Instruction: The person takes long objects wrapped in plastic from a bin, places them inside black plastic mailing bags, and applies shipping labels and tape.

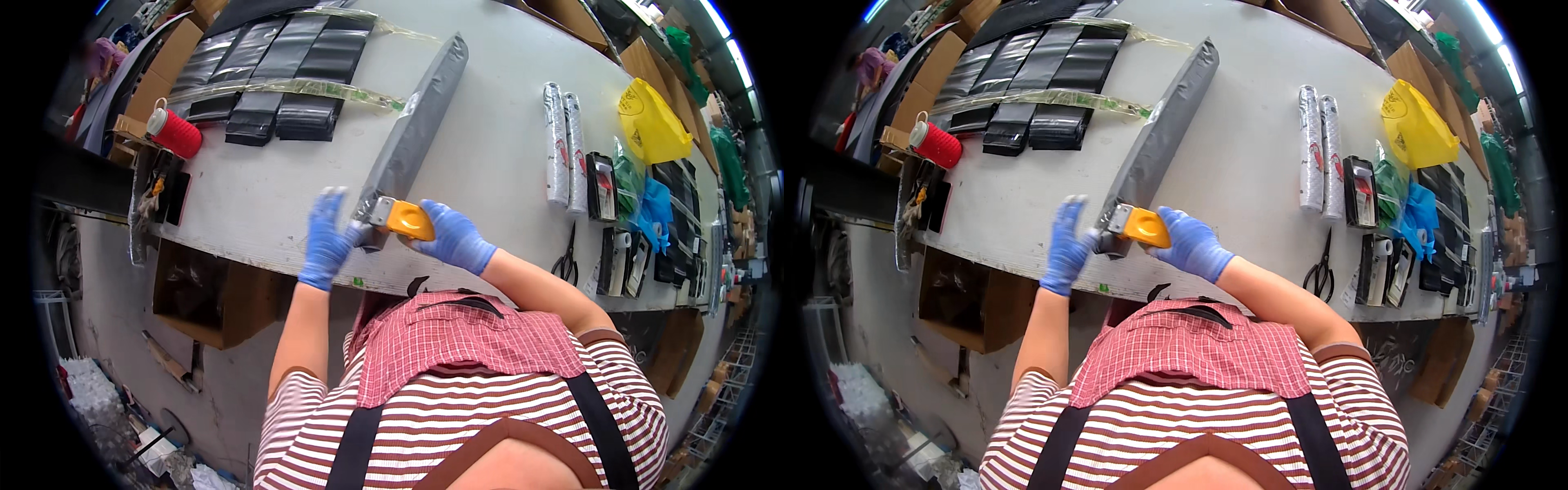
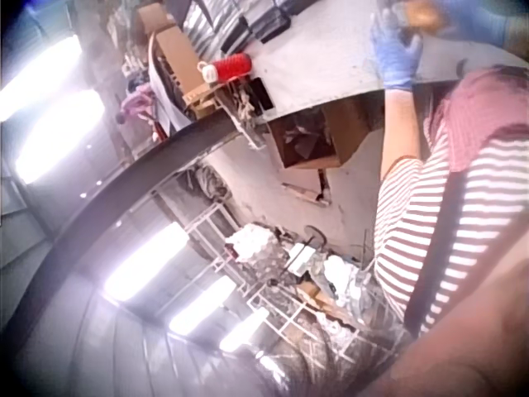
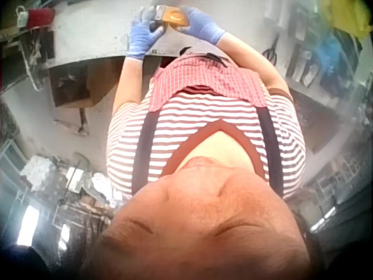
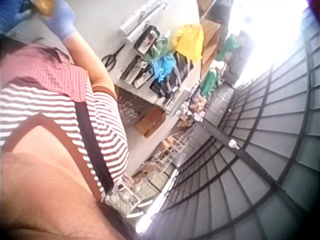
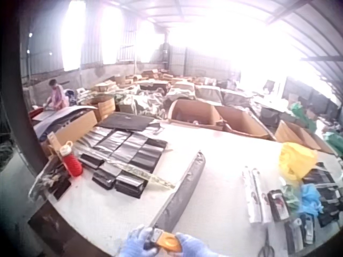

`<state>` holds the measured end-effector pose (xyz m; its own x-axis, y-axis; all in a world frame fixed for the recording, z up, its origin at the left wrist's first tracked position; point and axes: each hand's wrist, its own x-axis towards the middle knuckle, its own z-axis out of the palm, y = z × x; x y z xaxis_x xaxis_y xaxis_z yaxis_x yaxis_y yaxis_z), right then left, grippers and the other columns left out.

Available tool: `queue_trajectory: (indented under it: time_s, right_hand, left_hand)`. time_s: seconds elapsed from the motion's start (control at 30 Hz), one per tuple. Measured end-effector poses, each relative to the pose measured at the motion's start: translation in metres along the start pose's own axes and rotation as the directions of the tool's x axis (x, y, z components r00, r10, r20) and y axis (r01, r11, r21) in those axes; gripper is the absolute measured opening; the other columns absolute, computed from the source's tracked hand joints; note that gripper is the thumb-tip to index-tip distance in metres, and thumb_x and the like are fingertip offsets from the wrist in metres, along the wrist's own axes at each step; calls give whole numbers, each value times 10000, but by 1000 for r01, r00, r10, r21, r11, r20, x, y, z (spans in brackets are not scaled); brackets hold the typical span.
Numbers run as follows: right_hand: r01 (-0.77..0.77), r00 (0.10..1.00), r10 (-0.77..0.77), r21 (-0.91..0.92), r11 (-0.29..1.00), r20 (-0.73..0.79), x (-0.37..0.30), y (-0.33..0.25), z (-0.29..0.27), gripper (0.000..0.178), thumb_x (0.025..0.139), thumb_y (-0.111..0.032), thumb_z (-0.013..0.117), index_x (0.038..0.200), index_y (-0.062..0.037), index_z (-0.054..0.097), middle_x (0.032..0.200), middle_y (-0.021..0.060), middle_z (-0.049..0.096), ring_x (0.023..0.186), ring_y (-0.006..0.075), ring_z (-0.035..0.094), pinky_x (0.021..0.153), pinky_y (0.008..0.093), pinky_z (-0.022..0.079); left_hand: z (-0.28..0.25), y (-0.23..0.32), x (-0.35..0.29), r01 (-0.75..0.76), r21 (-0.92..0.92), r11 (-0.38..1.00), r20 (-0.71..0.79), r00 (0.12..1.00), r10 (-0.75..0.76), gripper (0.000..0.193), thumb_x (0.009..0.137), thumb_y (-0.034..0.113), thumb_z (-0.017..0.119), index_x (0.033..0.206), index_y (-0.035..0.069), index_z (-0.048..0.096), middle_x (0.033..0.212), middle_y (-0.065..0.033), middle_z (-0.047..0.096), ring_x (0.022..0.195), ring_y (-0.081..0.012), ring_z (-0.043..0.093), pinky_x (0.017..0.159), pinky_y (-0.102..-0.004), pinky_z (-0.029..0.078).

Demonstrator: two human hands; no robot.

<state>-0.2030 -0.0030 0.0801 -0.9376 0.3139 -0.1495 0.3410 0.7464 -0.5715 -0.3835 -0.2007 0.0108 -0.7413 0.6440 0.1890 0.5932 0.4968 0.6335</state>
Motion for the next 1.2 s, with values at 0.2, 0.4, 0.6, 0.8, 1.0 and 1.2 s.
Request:
queue_trajectory:
  time_s: [0.2, 0.4, 0.6, 0.8, 1.0, 1.2]
  right_hand:
    - [47, 999, -47, -27, 999, -2, -38, 18, -9, 706, 763, -376, 742, 1324, -59, 453, 1042, 213, 617, 949, 376, 618, 837, 433, 510]
    - [-75, 996, 79, -122, 990, 29, -87, 48, -14, 763, 742, -376, 760, 1374, -93, 440, 1042, 206, 622, 943, 365, 619, 843, 429, 509]
    - [-43, 999, 47, -120, 992, 26, -81, 52, -13, 759, 769, -381, 735, 1408, -130, 413, 1022, 198, 615, 919, 356, 625, 814, 424, 518]
    - [104, 994, -106, -65, 992, -41, -20, -7, -43, 759, 791, -378, 724, 1441, -184, 383, 1019, 204, 607, 891, 365, 631, 791, 428, 524]
    - [137, 971, -77, -263, 955, 227, 0, -25, -51, 742, 812, -377, 707, 1457, -225, 373, 982, 212, 597, 864, 362, 635, 780, 419, 529]
    - [124, 947, -28, -283, 951, 319, -6, -11, -55, 668, 818, -373, 695, 1418, -226, 441, 949, 219, 592, 826, 383, 637, 781, 431, 526]
  left_hand:
    - [11, 4, -2, 122, -361, 925, 141, 987, -75, 480, 769, -20, 703, 1232, 2, 575, 1230, -158, 580, 1051, -275, 603, 937, -349, 478]
    - [13, -9, 4, 126, -123, 984, -88, 987, -137, 586, 769, 97, 747, 1305, 27, 520, 1288, -171, 531, 1132, -290, 569, 954, -362, 474]
    - [13, 25, -5, -75, 444, 893, 129, 991, 20, 960, 659, 294, 816, 1466, 124, 326, 1415, -212, 400, 1284, -404, 413, 1054, -451, 374]
    - [-16, -25, 12, 553, -612, 565, 487, 827, -280, 930, 675, 278, 820, 1437, 41, 343, 1300, -259, 484, 1195, -372, 486, 1051, -464, 373]
    - [16, 32, -8, -79, 367, 927, 130, 991, 33, 915, 687, 299, 788, 1458, 118, 330, 1470, -184, 353, 1308, -381, 383, 1110, -461, 291]
    - [5, 1, 2, -72, 146, 987, 157, 986, 49, 916, 676, 182, 801, 1464, 128, 337, 1477, -165, 349, 1316, -363, 371, 1108, -426, 319]
